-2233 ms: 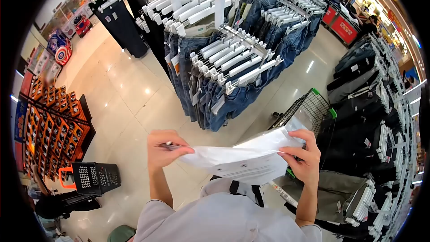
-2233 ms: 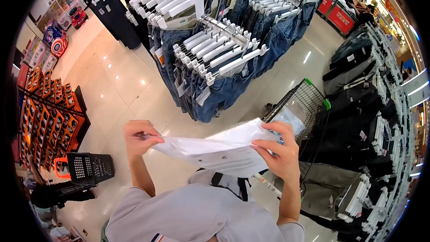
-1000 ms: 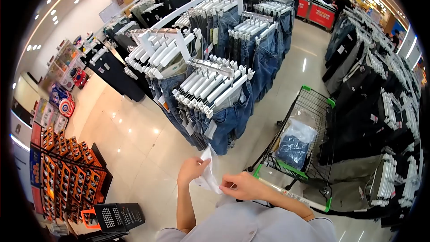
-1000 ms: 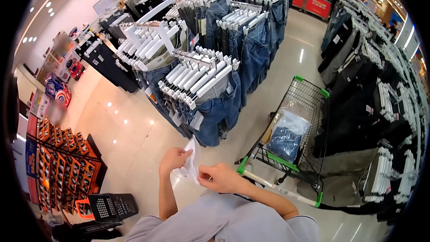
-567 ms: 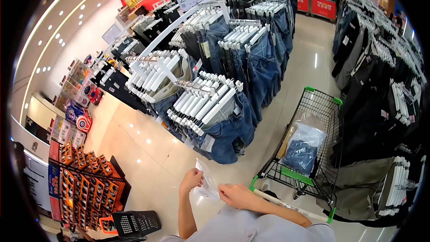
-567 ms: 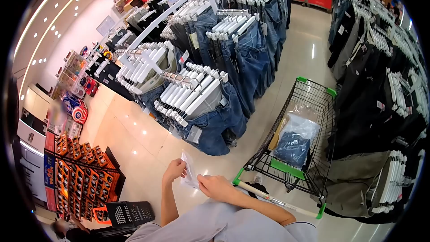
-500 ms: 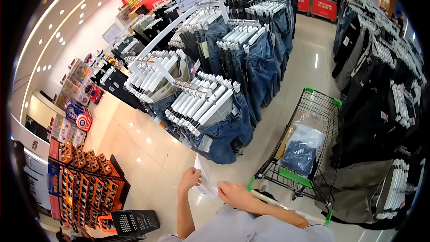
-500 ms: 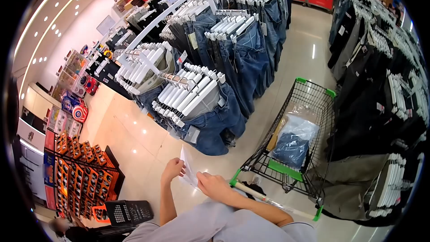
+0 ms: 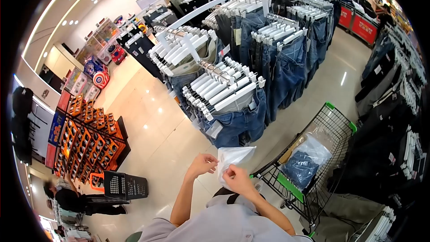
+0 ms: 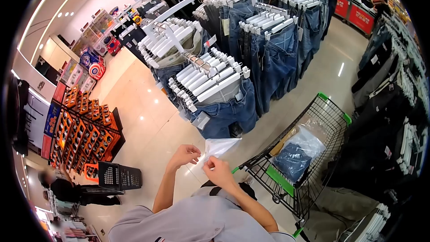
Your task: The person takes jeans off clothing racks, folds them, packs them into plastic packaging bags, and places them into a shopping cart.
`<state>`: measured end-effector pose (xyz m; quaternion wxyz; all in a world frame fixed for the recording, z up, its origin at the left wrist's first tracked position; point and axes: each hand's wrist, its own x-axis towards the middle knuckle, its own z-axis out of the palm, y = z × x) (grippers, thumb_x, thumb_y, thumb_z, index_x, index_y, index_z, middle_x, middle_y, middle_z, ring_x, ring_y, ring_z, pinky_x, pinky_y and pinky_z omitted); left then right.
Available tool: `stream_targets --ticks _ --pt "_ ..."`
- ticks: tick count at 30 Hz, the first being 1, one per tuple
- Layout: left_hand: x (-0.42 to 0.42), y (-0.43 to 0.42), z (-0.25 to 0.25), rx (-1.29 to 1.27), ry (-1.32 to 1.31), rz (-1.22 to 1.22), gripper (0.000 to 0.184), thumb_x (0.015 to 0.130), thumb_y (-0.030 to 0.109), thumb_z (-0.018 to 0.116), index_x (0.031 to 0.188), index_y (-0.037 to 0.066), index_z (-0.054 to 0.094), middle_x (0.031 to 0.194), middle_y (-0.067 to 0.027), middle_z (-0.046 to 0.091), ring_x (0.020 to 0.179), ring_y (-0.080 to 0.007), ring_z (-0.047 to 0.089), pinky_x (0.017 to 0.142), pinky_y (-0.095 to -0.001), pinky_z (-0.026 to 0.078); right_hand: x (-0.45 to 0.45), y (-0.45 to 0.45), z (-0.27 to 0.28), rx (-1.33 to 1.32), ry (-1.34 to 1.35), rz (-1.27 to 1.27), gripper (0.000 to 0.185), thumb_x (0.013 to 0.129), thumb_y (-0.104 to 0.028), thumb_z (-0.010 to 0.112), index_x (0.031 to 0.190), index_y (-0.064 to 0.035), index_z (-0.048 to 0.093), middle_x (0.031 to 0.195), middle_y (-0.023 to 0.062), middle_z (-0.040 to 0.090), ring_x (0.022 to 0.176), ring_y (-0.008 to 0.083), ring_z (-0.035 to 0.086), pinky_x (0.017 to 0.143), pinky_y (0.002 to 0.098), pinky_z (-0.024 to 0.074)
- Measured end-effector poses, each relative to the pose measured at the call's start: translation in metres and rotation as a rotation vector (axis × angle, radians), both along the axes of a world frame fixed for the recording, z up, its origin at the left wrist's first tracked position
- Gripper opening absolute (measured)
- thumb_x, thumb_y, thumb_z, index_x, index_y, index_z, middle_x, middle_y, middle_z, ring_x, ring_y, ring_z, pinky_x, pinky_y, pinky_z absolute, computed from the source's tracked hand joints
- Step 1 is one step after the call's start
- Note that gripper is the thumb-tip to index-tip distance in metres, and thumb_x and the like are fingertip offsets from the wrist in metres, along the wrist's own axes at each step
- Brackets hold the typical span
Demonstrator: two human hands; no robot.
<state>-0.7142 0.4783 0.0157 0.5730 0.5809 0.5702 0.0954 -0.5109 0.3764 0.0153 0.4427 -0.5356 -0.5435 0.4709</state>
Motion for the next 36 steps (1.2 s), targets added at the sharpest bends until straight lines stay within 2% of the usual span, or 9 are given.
stream_targets --ticks 8,12,14,20,23,25,29,31,36 --pt "0.015 0.000 0.007 -0.004 -0.173 0.331 0.035 0.096 0.032 0.071 0.109 -0.001 0.070 0.095 -0.0084 0.070 0.076 -0.0161 0.066 0.070 -0.0314 0.057 -0.019 0.018 0.002 0.292 0.011 0.265 0.011 0.085 -0.010 0.065 0.087 -0.0021 0.058 0.080 0.0147 0.062 0.076 0.0356 0.062 0.070 0.0429 0.0509" --pt "0.003 0.008 -0.015 0.048 0.047 -0.089 0.035 0.099 0.034 0.068 0.111 0.001 0.071 0.089 -0.0046 0.070 0.078 -0.0100 0.062 0.069 -0.0279 0.050 -0.023 0.031 0.011 0.377 -0.052 0.233 0.011 0.083 -0.010 0.066 0.084 -0.0024 0.058 0.078 0.0147 0.060 0.079 0.0346 0.063 0.071 0.0423 0.0500" --pt "-0.008 0.008 -0.049 0.058 -0.186 -0.006 0.037 0.097 0.036 0.069 0.105 0.000 0.071 0.083 -0.0027 0.068 0.076 -0.0094 0.060 0.067 -0.0287 0.049 -0.020 0.034 0.014 0.218 -0.046 0.272 0.013 0.082 -0.010 0.066 0.080 -0.0013 0.056 0.078 0.0149 0.060 0.079 0.0346 0.063 0.070 0.0419 0.0491" --pt "-0.048 0.024 -0.062 -0.124 -0.043 0.426 0.029 0.093 0.022 0.068 0.099 -0.007 0.068 0.078 -0.0106 0.069 0.055 -0.0200 0.063 0.049 -0.0313 0.058 -0.015 0.043 0.010 0.129 -0.213 0.208 0.013 0.082 -0.012 0.065 0.081 -0.0010 0.060 0.080 0.0153 0.062 0.072 0.0360 0.062 0.067 0.0422 0.0489" --pt "-0.095 0.031 -0.108 0.108 0.103 0.415 0.022 0.087 0.009 0.063 0.103 -0.006 0.067 0.075 -0.0113 0.067 0.063 -0.0213 0.066 0.058 -0.0324 0.059 -0.017 0.052 0.018 0.136 -0.266 0.168 0.012 0.081 -0.014 0.067 0.083 -0.0032 0.064 0.082 0.0150 0.066 0.074 0.0358 0.065 0.067 0.0414 0.0512" --pt "-0.117 0.034 -0.119 0.604 0.417 0.428 0.031 0.080 -0.002 0.057 0.111 -0.005 0.065 0.087 -0.0177 0.068 0.075 -0.0294 0.069 0.069 -0.0393 0.058 -0.020 0.058 0.019 0.157 -0.373 0.051 0.012 0.081 -0.017 0.068 0.083 -0.0050 0.066 0.082 0.0137 0.069 0.076 0.0351 0.068 0.069 0.0417 0.0539" --pt "-0.121 0.040 -0.069 0.493 0.133 0.622 0.042 0.077 -0.009 0.051 0.117 -0.002 0.063 0.104 -0.0207 0.067 0.091 -0.0375 0.067 0.087 -0.0430 0.054 -0.024 0.075 0.009 0.113 -0.547 -0.153 0.014 0.082 -0.018 0.070 0.082 -0.0047 0.065 0.083 0.0127 0.070 0.076 0.0348 0.069 0.068 0.0439 0.0548" --pt "-0.130 0.044 -0.068 0.986 0.148 0.318 0.041 0.075 -0.013 0.051 0.110 0.000 0.067 0.113 -0.0185 0.064 0.098 -0.0395 0.063 0.094 -0.0440 0.049 -0.030 0.080 0.001 0.070 -0.575 -0.076 0.015 0.082 -0.018 0.069 0.081 -0.0045 0.064 0.082 0.0130 0.069 0.075 0.0349 0.068 0.068 0.0438 0.0548" --pt "-0.148 0.055 -0.071 0.970 0.137 0.306 0.028 0.070 -0.016 0.053 0.087 0.000 0.069 0.099 -0.0126 0.070 0.103 -0.0345 0.063 0.094 -0.0380 0.049 -0.026 0.099 -0.007 -0.012 -0.651 0.270 0.015 0.082 -0.017 0.067 0.081 -0.0022 0.064 0.081 0.0154 0.069 0.075 0.0369 0.067 0.070 0.0437 0.0538"
